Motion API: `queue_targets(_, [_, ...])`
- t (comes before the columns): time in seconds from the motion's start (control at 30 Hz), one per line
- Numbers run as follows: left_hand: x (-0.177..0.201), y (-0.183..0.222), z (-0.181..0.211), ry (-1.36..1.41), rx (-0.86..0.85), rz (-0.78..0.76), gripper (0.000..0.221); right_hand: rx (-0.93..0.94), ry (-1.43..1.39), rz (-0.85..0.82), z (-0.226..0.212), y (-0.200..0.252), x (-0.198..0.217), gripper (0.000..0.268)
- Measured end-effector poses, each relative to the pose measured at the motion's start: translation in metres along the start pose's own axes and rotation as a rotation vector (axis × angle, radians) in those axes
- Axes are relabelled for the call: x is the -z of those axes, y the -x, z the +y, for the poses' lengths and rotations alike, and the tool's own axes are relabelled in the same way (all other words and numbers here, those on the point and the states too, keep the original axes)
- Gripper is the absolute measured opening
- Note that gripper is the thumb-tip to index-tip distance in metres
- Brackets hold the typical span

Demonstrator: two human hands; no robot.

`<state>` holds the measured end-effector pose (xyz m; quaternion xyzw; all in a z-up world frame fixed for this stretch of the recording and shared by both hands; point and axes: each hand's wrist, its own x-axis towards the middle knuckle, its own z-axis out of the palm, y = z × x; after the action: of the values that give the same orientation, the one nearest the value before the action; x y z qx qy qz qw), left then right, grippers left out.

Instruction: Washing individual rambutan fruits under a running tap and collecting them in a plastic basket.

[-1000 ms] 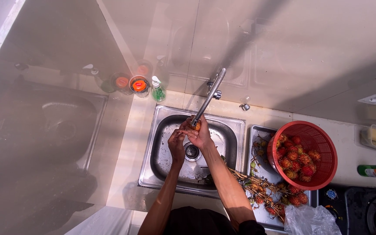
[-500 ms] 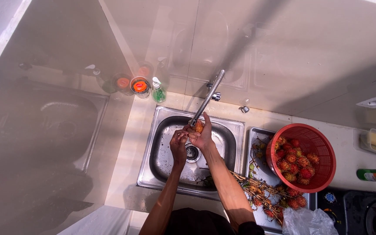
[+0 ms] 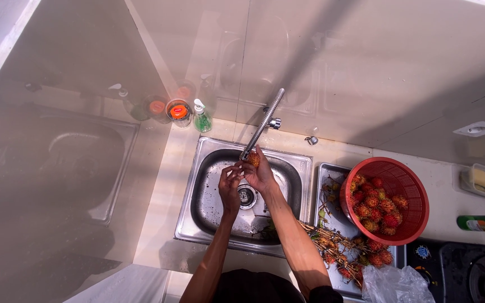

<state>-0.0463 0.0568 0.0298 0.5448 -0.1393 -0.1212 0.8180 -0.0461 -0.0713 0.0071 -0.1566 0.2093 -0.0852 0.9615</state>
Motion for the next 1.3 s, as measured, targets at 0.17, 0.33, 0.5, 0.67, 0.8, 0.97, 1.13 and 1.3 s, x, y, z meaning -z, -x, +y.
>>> queue_targets(0.17, [-0.006, 0.005, 0.013, 0.051, 0.044, -0.05, 0.032, 0.008, 0.121, -0.029, -0.001, 0.017, -0.013, 0.026])
queue_targets(0.33, [0.004, 0.01, -0.008, 0.083, 0.04, -0.053, 0.037, 0.115, 0.155, -0.111, 0.005, 0.017, 0.001, 0.023])
queue_targets(0.5, [0.013, 0.015, -0.027, 0.146, 0.037, -0.086, 0.042, 0.051, 0.141, -0.102, 0.009, 0.005, 0.013, 0.036])
queue_targets(0.67, [0.002, 0.02, -0.001, 0.19, 0.079, -0.098, 0.052, 0.086, 0.075, -0.181, 0.009, 0.003, -0.012, 0.032])
queue_targets(0.8, [0.0, 0.025, 0.014, 0.172, 0.099, -0.098, 0.063, 0.142, 0.149, -0.128, 0.014, -0.016, -0.015, 0.032])
queue_targets(0.97, [0.003, 0.031, 0.024, 0.127, 0.141, -0.075, 0.066, 0.022, -0.077, -0.079, 0.027, -0.053, 0.023, 0.018])
queue_targets(1.13, [0.01, 0.033, 0.016, 0.138, 0.184, -0.06, 0.062, 0.144, 0.067, -0.126, 0.025, -0.002, -0.021, 0.014])
queue_targets(1.3, [0.016, 0.035, -0.003, 0.126, 0.235, -0.079, 0.065, 0.146, 0.086, -0.058, 0.025, 0.007, -0.008, 0.015])
